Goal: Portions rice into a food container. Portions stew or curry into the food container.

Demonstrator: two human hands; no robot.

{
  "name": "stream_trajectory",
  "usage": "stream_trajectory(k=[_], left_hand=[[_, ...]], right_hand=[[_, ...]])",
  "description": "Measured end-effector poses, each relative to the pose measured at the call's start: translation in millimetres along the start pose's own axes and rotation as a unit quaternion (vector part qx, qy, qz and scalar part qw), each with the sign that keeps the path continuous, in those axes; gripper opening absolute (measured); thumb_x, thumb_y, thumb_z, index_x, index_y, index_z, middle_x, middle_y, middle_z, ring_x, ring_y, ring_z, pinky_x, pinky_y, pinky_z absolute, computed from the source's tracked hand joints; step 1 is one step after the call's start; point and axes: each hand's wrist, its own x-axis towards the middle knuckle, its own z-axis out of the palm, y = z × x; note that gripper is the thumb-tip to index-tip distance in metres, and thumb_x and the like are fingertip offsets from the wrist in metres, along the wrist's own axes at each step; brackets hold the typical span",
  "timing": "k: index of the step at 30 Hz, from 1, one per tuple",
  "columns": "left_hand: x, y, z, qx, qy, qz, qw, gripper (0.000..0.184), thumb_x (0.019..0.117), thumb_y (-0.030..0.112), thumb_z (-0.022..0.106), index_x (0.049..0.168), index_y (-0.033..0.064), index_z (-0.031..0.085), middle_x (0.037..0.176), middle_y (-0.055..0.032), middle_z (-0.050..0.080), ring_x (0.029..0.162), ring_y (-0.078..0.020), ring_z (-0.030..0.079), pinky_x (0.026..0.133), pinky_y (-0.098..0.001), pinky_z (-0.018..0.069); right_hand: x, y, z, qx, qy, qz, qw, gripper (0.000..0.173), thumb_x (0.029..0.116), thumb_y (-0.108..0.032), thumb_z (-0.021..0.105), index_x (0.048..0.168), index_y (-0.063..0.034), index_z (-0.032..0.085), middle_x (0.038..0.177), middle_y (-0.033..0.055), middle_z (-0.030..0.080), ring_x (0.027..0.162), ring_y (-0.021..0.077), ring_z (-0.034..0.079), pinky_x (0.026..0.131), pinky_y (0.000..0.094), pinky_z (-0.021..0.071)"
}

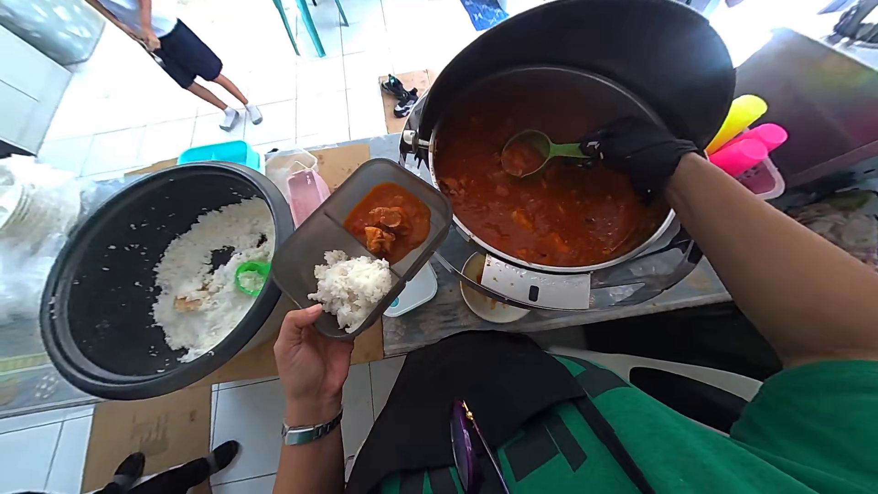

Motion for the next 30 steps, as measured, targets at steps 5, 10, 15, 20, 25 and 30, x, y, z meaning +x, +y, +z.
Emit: stream_trajectory(k=[5,10,15,20,25,30], left_hand=[[-0.4,-1.7,-1.2,0.004,-0.015,-0.004,1.000,0.027,0.0944,0.016,0.039,0.102,0.0100,0.065,0.098,-0.0109,0.074,0.091,-0.0220,0.074,0.077,-0.0437,0.0632],[0.0,-1.5,-2.7,-0.001,-0.019,-0.008,1.000,0.025,0.0943,0.018,0.043,0.105,0.0103,0.065,0.100,-0.0116,0.074,0.091,-0.0227,0.074,0.077,-0.0441,0.0633],[-0.6,-0.5,2.4,0.006,-0.004,0.001,1.000,0.028,0.0960,0.017,0.038,0.106,0.0105,0.063,0.100,-0.0111,0.073,0.092,-0.0219,0.074,0.077,-0.0428,0.0633],[-1.7,-1.1,0.2,-0.005,-0.008,0.000,1.000,0.028,0.0955,0.016,0.039,0.105,0.0105,0.065,0.099,-0.0109,0.074,0.091,-0.0213,0.074,0.078,-0.0427,0.0631],[-3.2,-1.2,-2.4,0.003,0.012,-0.004,1.000,0.030,0.0957,0.016,0.037,0.108,0.0108,0.064,0.100,-0.0105,0.073,0.092,-0.0220,0.074,0.078,-0.0437,0.0630],[-1.8,-2.1,3.0,0.006,0.014,-0.010,1.000,0.033,0.0975,0.015,0.032,0.109,0.0114,0.062,0.101,-0.0100,0.073,0.093,-0.0213,0.073,0.080,-0.0432,0.0625]], right_hand=[[-4.9,1.6,1.8,0.039,0.016,0.002,0.999,0.019,0.1053,-0.008,0.052,0.117,-0.0043,0.067,0.094,0.0021,0.062,0.076,0.0046,0.052,0.074,0.0268,0.0466],[-26.2,-21.8,8.4,-0.186,0.017,-0.095,0.978,0.024,0.1053,-0.015,0.056,0.118,-0.0054,0.073,0.111,0.0257,0.071,0.106,0.0450,0.066,0.091,0.0694,0.0458],[-20.0,-33.3,34.1,-0.246,-0.035,-0.131,0.960,0.023,0.1033,-0.017,0.058,0.118,-0.0110,0.074,0.111,0.0242,0.072,0.108,0.0471,0.066,0.088,0.0724,0.0463],[0.1,-18.9,54.0,-0.053,-0.078,-0.091,0.991,0.018,0.1033,-0.010,0.058,0.108,-0.0027,0.074,0.094,0.0164,0.070,0.085,0.0278,0.063,0.080,0.0537,0.0499],[-5.9,-13.8,32.4,0.028,-0.070,-0.020,0.997,0.021,0.1070,-0.009,0.052,0.114,-0.0027,0.070,0.091,0.0050,0.064,0.075,0.0079,0.052,0.071,0.0292,0.0458],[-10.5,2.5,21.9,0.138,-0.055,-0.003,0.989,0.021,0.1083,-0.008,0.047,0.108,-0.0063,0.068,0.083,-0.0053,0.065,0.065,-0.0027,0.053,0.061,0.0152,0.0459]])
